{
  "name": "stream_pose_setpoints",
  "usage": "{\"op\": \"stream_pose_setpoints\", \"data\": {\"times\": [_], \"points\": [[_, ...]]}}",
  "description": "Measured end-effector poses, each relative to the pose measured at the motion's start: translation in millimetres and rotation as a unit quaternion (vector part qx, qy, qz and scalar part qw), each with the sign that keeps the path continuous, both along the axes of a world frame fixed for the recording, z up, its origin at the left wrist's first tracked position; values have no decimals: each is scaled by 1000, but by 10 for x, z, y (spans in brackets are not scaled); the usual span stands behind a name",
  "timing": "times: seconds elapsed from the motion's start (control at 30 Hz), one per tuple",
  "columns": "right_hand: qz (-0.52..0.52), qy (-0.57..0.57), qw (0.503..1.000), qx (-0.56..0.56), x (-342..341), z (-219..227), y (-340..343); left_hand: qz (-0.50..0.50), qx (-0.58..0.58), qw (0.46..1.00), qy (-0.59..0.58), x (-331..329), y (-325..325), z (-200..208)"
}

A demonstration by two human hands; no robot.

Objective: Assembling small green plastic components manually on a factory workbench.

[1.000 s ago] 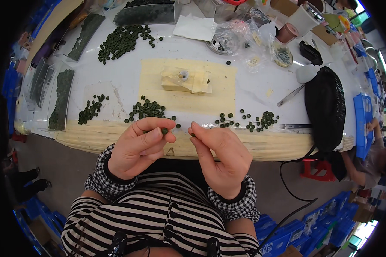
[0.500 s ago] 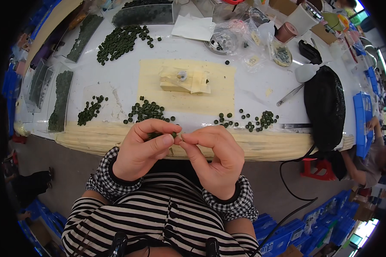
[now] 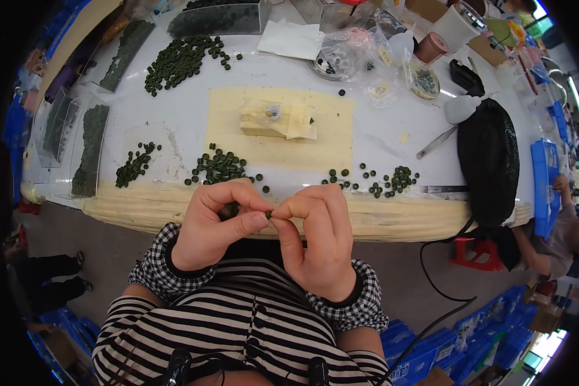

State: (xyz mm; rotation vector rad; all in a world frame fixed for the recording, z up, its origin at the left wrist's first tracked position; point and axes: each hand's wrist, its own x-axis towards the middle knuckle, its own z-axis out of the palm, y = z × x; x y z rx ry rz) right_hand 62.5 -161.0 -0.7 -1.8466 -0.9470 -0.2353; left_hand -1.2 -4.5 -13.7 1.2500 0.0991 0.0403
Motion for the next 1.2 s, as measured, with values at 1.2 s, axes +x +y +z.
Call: {"op": "stream_pose_setpoints", "data": {"times": [1.2], "points": [[-1, 256, 946, 198, -127, -183, 25, 66, 29, 997, -28, -10, -62, 9]]}}
